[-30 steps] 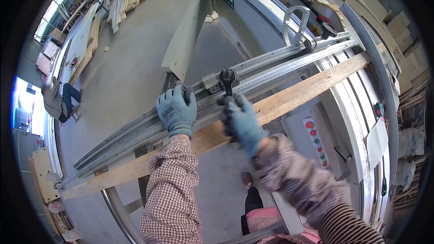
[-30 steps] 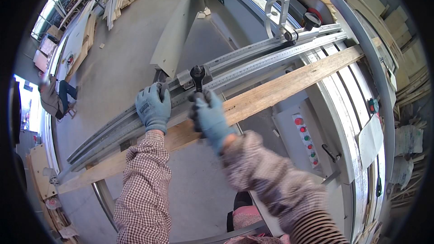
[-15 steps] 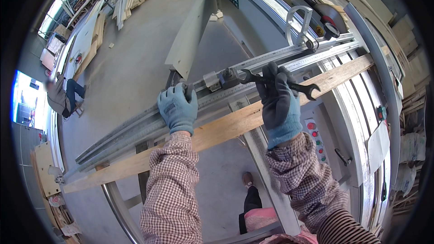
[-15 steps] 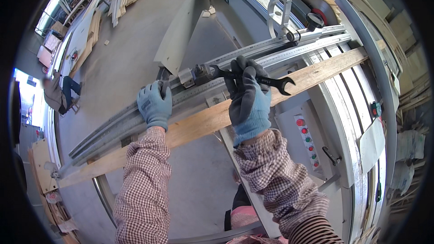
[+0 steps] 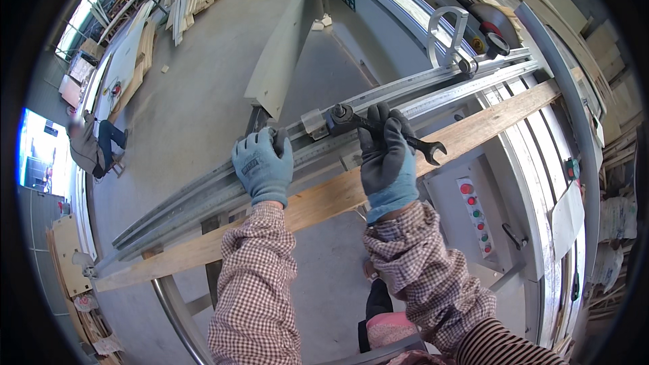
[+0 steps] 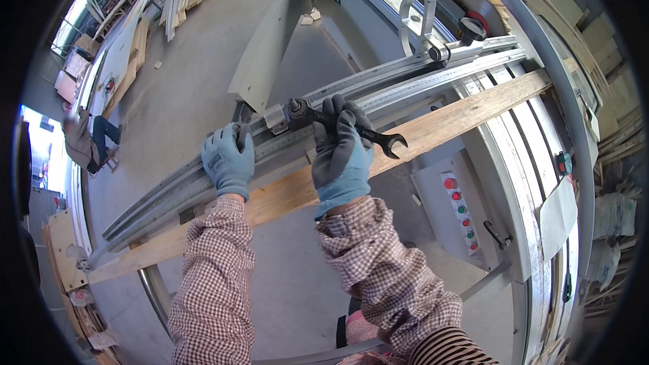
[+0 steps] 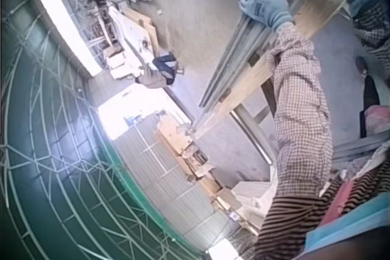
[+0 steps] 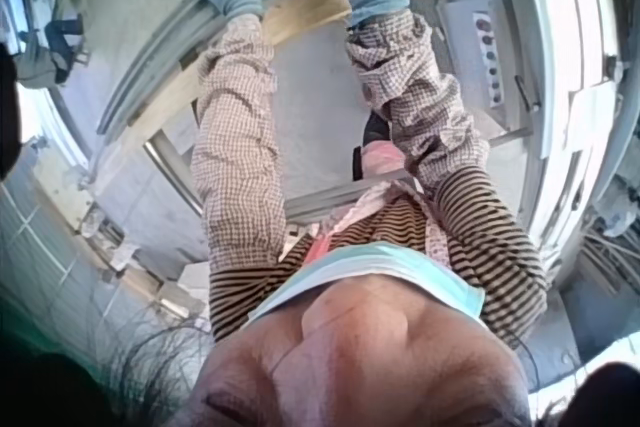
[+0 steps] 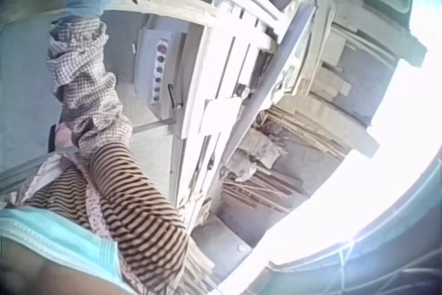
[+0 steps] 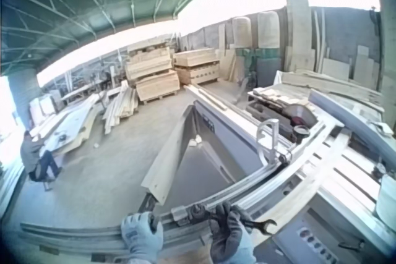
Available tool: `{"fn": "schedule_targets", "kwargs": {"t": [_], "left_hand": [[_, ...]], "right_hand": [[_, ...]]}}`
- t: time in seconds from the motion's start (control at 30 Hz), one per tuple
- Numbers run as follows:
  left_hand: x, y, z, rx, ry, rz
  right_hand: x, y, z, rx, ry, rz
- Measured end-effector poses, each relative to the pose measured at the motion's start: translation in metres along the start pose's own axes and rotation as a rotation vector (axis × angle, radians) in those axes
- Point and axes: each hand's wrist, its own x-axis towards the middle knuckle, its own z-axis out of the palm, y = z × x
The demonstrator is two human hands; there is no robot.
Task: The person positions a wooden plank on a metal frame and uses a wrench to tighten a bolt on the machinery. The person then continues to adjust the bolt and the frame.
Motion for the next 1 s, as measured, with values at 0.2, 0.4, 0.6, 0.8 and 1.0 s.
{"fn": "schedule_targets", "kwargs": {"t": [0.2,0.4,0.6,0.8,1.0], "left_hand": [[0.002,-0.004,0.001,0.011,0.026,0.029],[-0.003,-0.002,-0.001,0.020,0.049,0.018],[-0.002,-0.001,-0.001,-0.021,0.009,0.010],[-0.010,-0.034,-0.001,-0.187,0.051,-0.094],[-0.004,-0.008,0.001,0.019,0.061,0.042]], "right_hand": [[0.028,-0.010,0.008,-0.178,-0.110,-0.004],[0.090,-0.037,0.070,-0.784,-0.388,0.400],[0.124,0.048,0.141,-1.883,-0.631,0.581],[-0.037,0.059,0.085,-1.898,-1.335,-0.736],[0.003,-0.052,-0.024,-0.926,-0.935,-0.574]]}}
